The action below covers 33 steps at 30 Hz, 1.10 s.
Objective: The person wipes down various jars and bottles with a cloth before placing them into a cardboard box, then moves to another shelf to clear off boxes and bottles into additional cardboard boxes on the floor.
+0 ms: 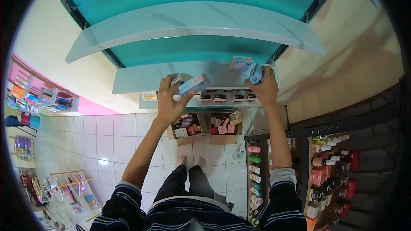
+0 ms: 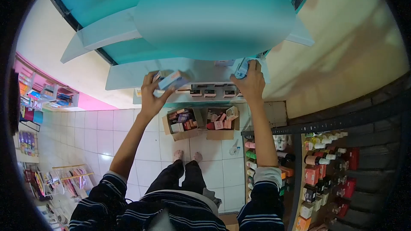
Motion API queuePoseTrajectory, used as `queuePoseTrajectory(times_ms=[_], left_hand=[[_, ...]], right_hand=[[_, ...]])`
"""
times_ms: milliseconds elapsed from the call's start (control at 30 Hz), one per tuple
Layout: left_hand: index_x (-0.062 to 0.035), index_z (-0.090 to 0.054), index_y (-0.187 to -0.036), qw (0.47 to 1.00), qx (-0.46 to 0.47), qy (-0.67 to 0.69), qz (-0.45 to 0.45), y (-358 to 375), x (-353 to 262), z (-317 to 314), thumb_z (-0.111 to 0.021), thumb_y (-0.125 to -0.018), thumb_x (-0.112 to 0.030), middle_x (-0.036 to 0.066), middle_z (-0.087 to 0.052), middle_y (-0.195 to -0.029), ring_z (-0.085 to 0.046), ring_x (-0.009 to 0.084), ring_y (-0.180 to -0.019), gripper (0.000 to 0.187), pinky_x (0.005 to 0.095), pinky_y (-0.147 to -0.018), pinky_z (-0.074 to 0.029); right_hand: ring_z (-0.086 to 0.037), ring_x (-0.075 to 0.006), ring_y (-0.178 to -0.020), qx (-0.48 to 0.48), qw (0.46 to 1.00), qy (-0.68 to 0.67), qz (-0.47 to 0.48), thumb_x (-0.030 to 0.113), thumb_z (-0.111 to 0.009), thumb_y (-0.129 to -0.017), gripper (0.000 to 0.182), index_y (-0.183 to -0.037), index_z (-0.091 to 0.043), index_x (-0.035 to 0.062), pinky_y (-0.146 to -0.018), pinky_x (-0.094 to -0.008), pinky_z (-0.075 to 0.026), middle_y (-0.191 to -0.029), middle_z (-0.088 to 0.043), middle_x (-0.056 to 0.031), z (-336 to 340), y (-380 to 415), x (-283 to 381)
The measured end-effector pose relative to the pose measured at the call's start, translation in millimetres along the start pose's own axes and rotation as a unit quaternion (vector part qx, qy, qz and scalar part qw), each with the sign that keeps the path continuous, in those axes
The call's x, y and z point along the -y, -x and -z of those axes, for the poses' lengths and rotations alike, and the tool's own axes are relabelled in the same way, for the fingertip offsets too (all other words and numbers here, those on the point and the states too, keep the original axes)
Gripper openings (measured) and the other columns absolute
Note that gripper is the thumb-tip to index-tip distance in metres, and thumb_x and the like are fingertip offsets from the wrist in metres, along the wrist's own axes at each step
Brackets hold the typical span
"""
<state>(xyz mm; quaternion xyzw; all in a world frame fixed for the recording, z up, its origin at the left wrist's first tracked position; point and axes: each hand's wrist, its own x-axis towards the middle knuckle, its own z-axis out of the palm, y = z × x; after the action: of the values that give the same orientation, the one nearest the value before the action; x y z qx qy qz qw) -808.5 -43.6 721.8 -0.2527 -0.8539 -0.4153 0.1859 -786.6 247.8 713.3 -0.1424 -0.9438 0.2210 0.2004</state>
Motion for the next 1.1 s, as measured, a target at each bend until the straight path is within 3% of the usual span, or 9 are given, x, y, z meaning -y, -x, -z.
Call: queuePoseTrajectory(times_ms=[33, 233, 300, 367, 533, 600, 833, 1033, 1100], left_hand=[[-0.0017, -0.066, -0.084, 1.0, 0.001, 0.001, 0.021, 13.0, -1.9, 6.0, -0.073, -0.063, -0.017, 0.016, -0.052, -0.102, -0.049, 0.03, -0.091, 0.028, 0.0365, -0.077, -0.041], [-0.0016, -0.065, -0.086, 0.991, 0.019, -0.034, 0.131, 109.2, 10.2, 47.1, -0.074, -0.061, -0.014, 0.017, -0.052, -0.1, -0.05, 0.0293, -0.094, 0.029, 0.035, -0.081, -0.041], [-0.0013, -0.065, -0.086, 0.985, 0.017, -0.043, 0.169, 142.4, 12.9, 65.6, -0.074, -0.061, -0.013, 0.016, -0.052, -0.1, -0.05, 0.0293, -0.093, 0.029, 0.0349, -0.08, -0.042], [-0.0002, -0.065, -0.086, 0.973, 0.0, -0.072, 0.217, 172.4, 14.8, 82.3, -0.073, -0.062, -0.013, 0.015, -0.052, -0.099, -0.05, 0.0287, -0.092, 0.028, 0.0342, -0.078, -0.042], [0.0023, -0.064, -0.085, 0.947, -0.012, -0.105, 0.303, 213.9, 15.0, 105.4, -0.071, -0.064, -0.016, 0.013, -0.052, -0.097, -0.051, 0.0266, -0.089, 0.028, 0.0337, -0.075, -0.043], [0.0026, -0.064, -0.085, 0.946, -0.029, -0.088, 0.31, 217.5, 15.3, 109.3, -0.071, -0.065, -0.017, 0.013, -0.052, -0.097, -0.051, 0.0258, -0.088, 0.028, 0.0338, -0.074, -0.043], [0.0003, -0.065, -0.086, 0.942, -0.038, -0.085, 0.321, 229.7, 16.8, 112.8, -0.072, -0.064, -0.016, 0.015, -0.052, -0.097, -0.05, 0.0276, -0.088, 0.028, 0.0347, -0.073, -0.043], [0.0004, -0.065, -0.086, 0.946, -0.019, -0.091, 0.311, 230.5, 16.5, 108.2, -0.072, -0.064, -0.017, 0.016, -0.051, -0.097, -0.049, 0.0278, -0.089, 0.029, 0.0348, -0.074, -0.042], [0.0004, -0.065, -0.085, 0.947, -0.014, -0.085, 0.309, 228.9, 16.2, 104.8, -0.072, -0.064, -0.017, 0.016, -0.051, -0.098, -0.049, 0.0279, -0.089, 0.029, 0.0348, -0.074, -0.042]], right_hand=[[-0.05, -0.0409, -0.092, 0.021, 0.999, -0.008, -0.048, 0.029, -0.069, -0.058, 0.061, -0.108, -0.044, 0.0037, -0.073, -0.0477, -0.044, -0.105, -0.047, -0.0207, 0.7, -0.3, 7.0], [-0.048, -0.0338, -0.097, -0.028, 0.993, 0.058, -0.097, 0.017, -0.065, -0.058, 0.055, -0.109, -0.045, 0.0064, -0.079, -0.04, -0.043, -0.108, -0.045, -0.0168, -10.6, -1.0, 12.5], [-0.047, -0.0289, -0.1, -0.123, 0.977, -0.169, 0.033, 0.009, -0.063, -0.061, 0.049, -0.107, -0.048, 0.0059, -0.085, -0.0372, -0.04, -0.109, -0.044, -0.0152, -23.4, -1.4, -21.4], [-0.046, -0.0271, -0.101, -0.164, 0.942, -0.269, 0.118, 0.001, -0.06, -0.063, 0.046, -0.108, -0.049, 0.0044, -0.088, -0.0357, -0.038, -0.108, -0.044, -0.0146, -15.0, -3.5, -19.1], [-0.046, -0.0286, -0.105, -0.141, 0.941, -0.242, 0.192, 0.001, -0.057, -0.063, 0.053, -0.115, -0.052, 0.0108, -0.085, -0.0349, -0.041, -0.109, -0.044, -0.015, 2.6, -22.7, 51.1], [-0.048, -0.0309, -0.102, -0.112, 0.956, -0.088, 0.256, 0.007, -0.059, -0.063, 0.053, -0.115, -0.055, 0.0188, -0.08, -0.0343, -0.044, -0.112, -0.044, -0.0165, -9.2, -36.1, 50.5], [-0.053, -0.0313, -0.092, -0.053, 0.975, -0.067, 0.206, 0.013, -0.062, -0.062, 0.054, -0.114, -0.055, 0.0238, -0.074, -0.0359, -0.047, -0.115, -0.044, -0.0158, -18.1, -45.4, 51.4], [-0.056, -0.0288, -0.087, -0.061, 0.959, -0.046, 0.273, 0.013, -0.074, -0.053, 0.073, -0.12, -0.048, 0.0266, -0.071, -0.0357, -0.049, -0.118, -0.044, -0.0151, -14.2, -46.0, 47.6], [-0.058, -0.0275, -0.081, -0.005, 0.965, -0.052, 0.258, 0.008, -0.073, -0.051, 0.078, -0.121, -0.046, 0.0281, -0.069, -0.0353, -0.05, -0.12, -0.044, -0.0153, -11.4, -48.7, 46.6]])
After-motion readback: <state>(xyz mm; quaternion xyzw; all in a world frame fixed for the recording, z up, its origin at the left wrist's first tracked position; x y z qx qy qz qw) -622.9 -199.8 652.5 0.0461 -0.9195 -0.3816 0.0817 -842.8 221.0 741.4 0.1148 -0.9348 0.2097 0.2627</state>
